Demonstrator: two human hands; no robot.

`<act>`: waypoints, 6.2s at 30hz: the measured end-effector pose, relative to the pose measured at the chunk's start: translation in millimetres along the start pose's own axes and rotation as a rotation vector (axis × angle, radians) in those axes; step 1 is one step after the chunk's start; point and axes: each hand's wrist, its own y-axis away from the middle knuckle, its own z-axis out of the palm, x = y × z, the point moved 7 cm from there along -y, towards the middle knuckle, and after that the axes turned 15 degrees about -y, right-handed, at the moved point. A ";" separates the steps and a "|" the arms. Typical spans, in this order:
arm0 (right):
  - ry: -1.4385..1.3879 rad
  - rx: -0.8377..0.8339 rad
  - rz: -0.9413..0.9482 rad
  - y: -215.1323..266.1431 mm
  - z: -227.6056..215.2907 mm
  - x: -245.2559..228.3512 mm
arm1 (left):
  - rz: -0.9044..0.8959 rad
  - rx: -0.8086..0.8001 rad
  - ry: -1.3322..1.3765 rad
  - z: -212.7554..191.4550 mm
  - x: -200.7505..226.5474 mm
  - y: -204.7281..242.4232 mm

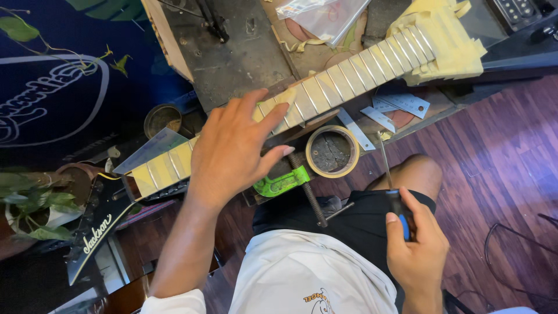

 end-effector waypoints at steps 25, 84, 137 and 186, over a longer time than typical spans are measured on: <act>0.204 -0.156 -0.432 5.1 65.0 -108.5 | 0.078 0.118 0.129 -6.4 -5.1 7.9; 0.425 -0.413 -0.301 -47.2 105.2 -152.0 | 0.039 0.162 0.069 -7.4 -2.2 8.3; 0.236 -0.270 -0.460 -11.8 70.8 -129.6 | 0.043 0.178 0.057 -9.2 -0.6 6.8; -0.319 -0.383 0.031 -29.8 52.9 -82.6 | 0.033 0.126 0.074 -1.1 -1.1 7.7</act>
